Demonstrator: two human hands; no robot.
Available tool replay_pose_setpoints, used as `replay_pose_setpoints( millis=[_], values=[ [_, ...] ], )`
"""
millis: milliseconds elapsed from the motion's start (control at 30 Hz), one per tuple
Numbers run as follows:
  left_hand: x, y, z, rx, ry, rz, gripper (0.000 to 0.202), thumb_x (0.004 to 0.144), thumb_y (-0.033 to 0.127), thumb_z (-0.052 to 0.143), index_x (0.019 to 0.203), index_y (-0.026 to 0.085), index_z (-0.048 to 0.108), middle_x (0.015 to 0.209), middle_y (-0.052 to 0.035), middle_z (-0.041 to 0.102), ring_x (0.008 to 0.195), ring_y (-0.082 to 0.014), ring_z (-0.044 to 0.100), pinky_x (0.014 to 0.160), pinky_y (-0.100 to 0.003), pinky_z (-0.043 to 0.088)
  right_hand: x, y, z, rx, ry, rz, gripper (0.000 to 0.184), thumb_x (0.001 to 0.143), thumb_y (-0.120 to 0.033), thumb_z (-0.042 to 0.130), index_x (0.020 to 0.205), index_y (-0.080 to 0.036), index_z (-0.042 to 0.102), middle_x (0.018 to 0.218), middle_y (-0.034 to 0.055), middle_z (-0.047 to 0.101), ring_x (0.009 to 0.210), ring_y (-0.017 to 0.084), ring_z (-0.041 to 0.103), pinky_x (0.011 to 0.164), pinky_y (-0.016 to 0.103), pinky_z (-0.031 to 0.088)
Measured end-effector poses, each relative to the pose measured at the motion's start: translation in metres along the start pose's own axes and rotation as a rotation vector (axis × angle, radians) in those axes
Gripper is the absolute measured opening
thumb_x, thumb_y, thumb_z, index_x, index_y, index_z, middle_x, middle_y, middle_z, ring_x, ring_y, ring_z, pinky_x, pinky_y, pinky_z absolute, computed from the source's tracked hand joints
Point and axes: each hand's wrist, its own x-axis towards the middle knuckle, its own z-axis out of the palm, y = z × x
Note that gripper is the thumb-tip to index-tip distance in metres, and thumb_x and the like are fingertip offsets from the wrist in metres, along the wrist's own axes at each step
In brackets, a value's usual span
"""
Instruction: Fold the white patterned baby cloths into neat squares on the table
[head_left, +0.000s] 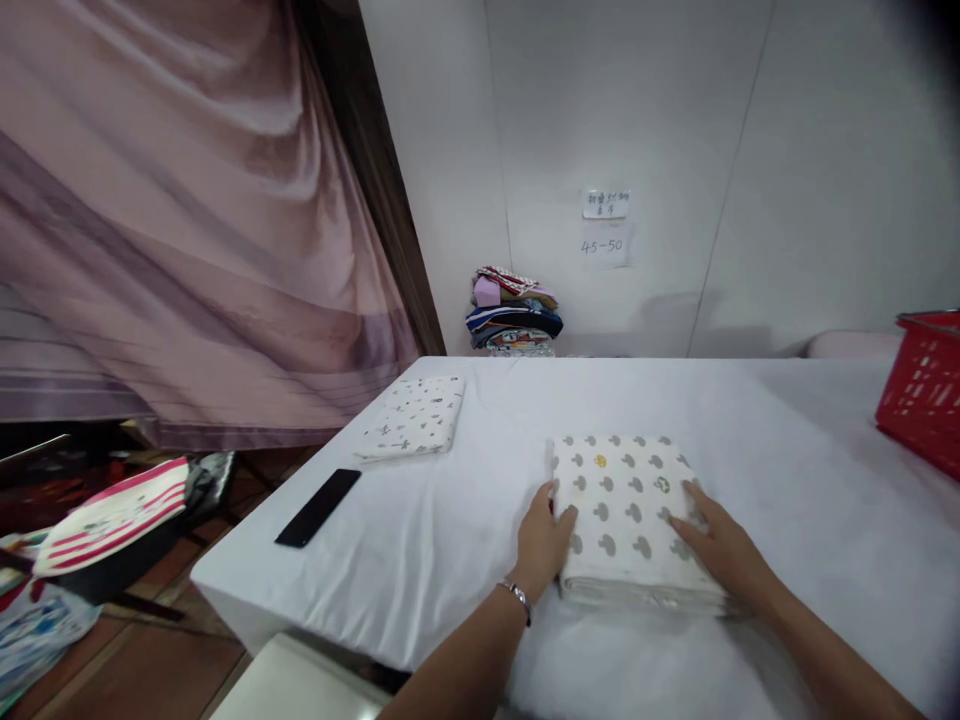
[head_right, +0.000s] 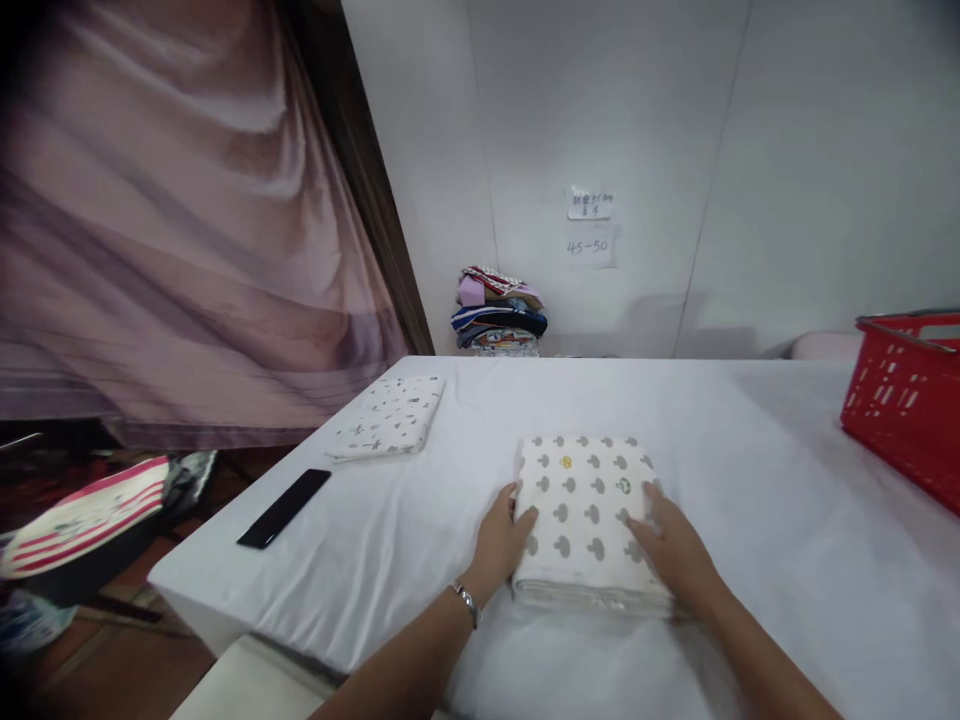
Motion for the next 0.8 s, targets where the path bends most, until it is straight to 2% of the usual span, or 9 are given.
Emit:
replay_pose_setpoints(
  millis=[100,267,433,533,800],
  values=[
    [0.000,0.001,0.001,-0.026,0.040,-0.015,0.052,0.081,0.037,0.052,0.129,0.022,0.040,0.113,-0.0043,0.062,0.099,-0.0185,0.059,0.087,-0.029,0.044,0.006,0.006,0.007,0.011,0.010,-0.061,0.072,0.076,-0.055,0.039,0.134,-0.013,0.040,0.133,0.0144,0.047,0.122,0.030,0.044,0.099,0.044,0.039],
    [-0.002,0.003,0.003,-0.068,0.081,-0.008,0.047,0.080,0.036,0.052,0.125,0.022,0.043,0.106,-0.0020,0.064,0.092,-0.0167,0.061,0.083,-0.026,0.045,0.004,0.019,0.013,0.031,0.002,-0.150,0.067,0.081,-0.054,0.037,0.137,-0.018,0.036,0.135,0.0114,0.045,0.127,0.029,0.038,0.103,0.045,0.035],
    [-0.001,0.005,0.005,-0.079,0.093,0.001,0.044,0.079,0.033,0.053,0.122,0.025,0.046,0.107,-0.0007,0.064,0.094,-0.0162,0.061,0.085,-0.026,0.045,-0.005,0.036,0.011,0.032,-0.056,-0.132,0.065,0.082,-0.056,0.039,0.140,-0.028,0.030,0.140,0.0061,0.039,0.130,0.028,0.032,0.103,0.048,0.036],
    [-0.001,0.006,0.006,-0.089,0.090,0.004,0.045,0.078,0.033,0.054,0.122,0.024,0.047,0.106,-0.0011,0.065,0.093,-0.0163,0.061,0.086,-0.027,0.045,-0.005,0.043,0.012,0.037,-0.057,-0.115,0.067,0.081,-0.057,0.041,0.140,-0.028,0.032,0.141,0.0062,0.039,0.131,0.029,0.029,0.104,0.049,0.034],
    [-0.004,0.002,0.009,-0.032,0.128,0.022,0.045,0.078,0.039,0.054,0.120,0.023,0.051,0.109,-0.0039,0.063,0.099,-0.0202,0.058,0.087,-0.030,0.044,-0.008,0.025,0.002,0.124,-0.025,-0.037,0.076,0.075,-0.063,0.043,0.138,-0.022,0.036,0.142,0.0074,0.037,0.130,0.028,0.032,0.104,0.043,0.035]
  ],
)
